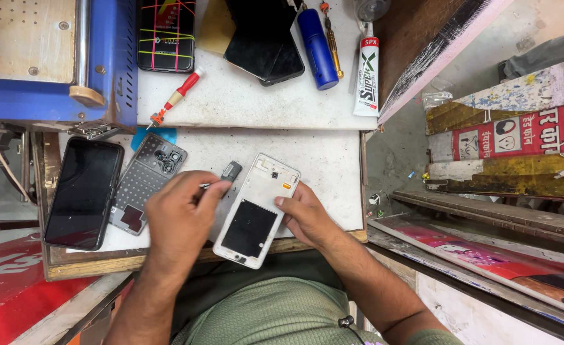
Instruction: The person cleans the back of a white smartphone with a cloth, repeatedly wiping the same area. They briefly handle a black smartphone to unlock it and place it aside, then continue wiping the white phone's back surface.
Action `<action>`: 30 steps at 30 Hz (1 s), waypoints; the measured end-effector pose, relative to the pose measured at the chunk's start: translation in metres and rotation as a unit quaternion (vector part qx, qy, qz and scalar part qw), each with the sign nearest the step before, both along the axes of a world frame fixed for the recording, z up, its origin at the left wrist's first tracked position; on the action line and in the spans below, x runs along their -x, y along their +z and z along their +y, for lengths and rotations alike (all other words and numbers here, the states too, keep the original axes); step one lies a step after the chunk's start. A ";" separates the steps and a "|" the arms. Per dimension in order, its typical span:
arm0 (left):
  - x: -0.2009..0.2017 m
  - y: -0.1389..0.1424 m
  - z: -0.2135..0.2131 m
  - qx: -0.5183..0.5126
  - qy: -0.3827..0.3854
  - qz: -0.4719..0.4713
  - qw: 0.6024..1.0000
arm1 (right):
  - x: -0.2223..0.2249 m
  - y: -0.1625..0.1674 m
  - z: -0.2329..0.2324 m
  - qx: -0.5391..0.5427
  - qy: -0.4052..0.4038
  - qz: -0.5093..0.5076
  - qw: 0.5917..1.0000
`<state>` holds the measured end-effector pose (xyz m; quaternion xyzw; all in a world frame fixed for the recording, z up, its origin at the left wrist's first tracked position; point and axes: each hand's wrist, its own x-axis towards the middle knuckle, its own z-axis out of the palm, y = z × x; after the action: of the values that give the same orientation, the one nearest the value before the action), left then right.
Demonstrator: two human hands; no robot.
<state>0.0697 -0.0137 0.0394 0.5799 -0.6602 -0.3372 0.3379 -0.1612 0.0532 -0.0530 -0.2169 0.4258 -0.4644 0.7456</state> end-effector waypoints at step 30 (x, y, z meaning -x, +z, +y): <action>0.063 -0.015 -0.010 0.160 -0.012 -0.078 0.984 | -0.009 -0.001 -0.004 0.179 0.078 0.171 0.966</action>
<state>0.0070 -0.0240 0.0248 0.5347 -0.7370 -0.1851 0.3697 -0.1519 0.0496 -0.0545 -0.4562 0.4387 -0.4290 0.6445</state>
